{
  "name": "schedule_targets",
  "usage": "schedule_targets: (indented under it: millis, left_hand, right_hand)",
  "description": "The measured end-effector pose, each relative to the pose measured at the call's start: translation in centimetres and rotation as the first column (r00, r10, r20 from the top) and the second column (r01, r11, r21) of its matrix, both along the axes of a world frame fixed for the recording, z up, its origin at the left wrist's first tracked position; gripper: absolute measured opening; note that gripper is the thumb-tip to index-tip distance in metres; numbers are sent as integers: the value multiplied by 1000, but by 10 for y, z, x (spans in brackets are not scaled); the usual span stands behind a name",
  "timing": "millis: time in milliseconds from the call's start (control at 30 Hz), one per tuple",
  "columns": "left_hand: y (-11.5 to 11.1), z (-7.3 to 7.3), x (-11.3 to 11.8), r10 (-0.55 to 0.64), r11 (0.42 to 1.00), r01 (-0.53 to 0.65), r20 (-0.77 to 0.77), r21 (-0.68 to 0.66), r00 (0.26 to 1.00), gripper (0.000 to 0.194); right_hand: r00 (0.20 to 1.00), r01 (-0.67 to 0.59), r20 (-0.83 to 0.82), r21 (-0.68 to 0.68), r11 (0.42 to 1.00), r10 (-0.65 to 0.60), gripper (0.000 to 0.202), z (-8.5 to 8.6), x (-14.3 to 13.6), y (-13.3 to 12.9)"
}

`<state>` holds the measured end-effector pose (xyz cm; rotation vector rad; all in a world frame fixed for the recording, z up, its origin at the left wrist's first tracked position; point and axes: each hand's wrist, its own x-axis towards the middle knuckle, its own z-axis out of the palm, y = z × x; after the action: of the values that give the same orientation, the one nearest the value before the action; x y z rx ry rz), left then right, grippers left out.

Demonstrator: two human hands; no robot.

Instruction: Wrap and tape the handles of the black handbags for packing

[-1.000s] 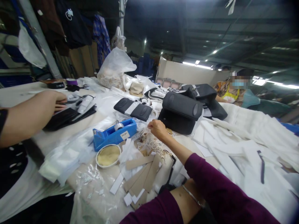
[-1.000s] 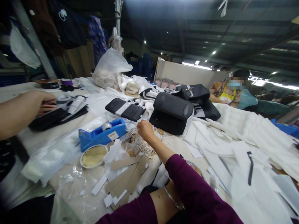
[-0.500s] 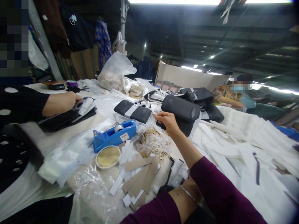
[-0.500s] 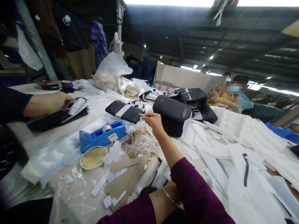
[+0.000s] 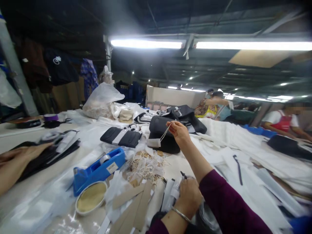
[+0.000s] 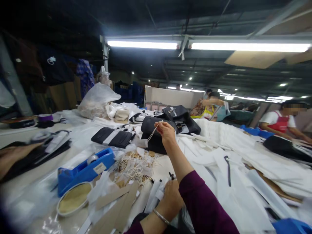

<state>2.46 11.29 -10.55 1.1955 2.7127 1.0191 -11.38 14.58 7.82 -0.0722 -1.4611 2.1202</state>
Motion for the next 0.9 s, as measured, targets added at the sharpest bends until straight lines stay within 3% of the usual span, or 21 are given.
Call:
schedule_targets:
  millis: [100, 233, 333, 433, 500, 600, 667, 767, 900]
  left_hand:
    - [1, 16, -6, -42, 988, 42, 4, -148, 999, 30]
    - [2, 29, -9, -75, 985, 71, -22, -159, 997, 33]
    - [4, 31, -8, -71, 990, 67, -31, -128, 997, 32]
    - [4, 32, -7, -58, 992, 52, -48, -111, 997, 28]
    - [5, 33, -7, -54, 994, 49, -52, -99, 997, 27]
    - [5, 33, -6, -53, 997, 51, -34, -58, 998, 27]
    - [6, 32, -7, -58, 998, 57, -29, -28, 998, 27]
    - [6, 31, -7, -74, 997, 73, -53, -17, 996, 25]
    - [8, 30, -6, -33, 995, 24, -96, -94, 995, 20]
  right_hand:
    - [1000, -14, 3, -61, 998, 15, 19, 8, 38, 43]
    - [990, 140, -12, -3, 990, -140, 16, 16, 124, 107]
    - [959, 281, -22, 196, 939, -282, 19, 22, 192, 143]
    - [891, 367, 75, 463, 807, -448, 24, 15, 230, 158]
    - [834, 268, 248, 597, 756, -492, 22, -6, 232, 158]
    - [684, -9, 568, 635, 773, -458, 8, -57, 209, 152]
    - [622, -144, 680, 587, 796, -389, 3, -93, 191, 146]
    - [604, -329, 774, 459, 825, -190, 7, -133, 172, 142]
    - [566, -543, 815, 255, 800, 124, 9, -152, 163, 147]
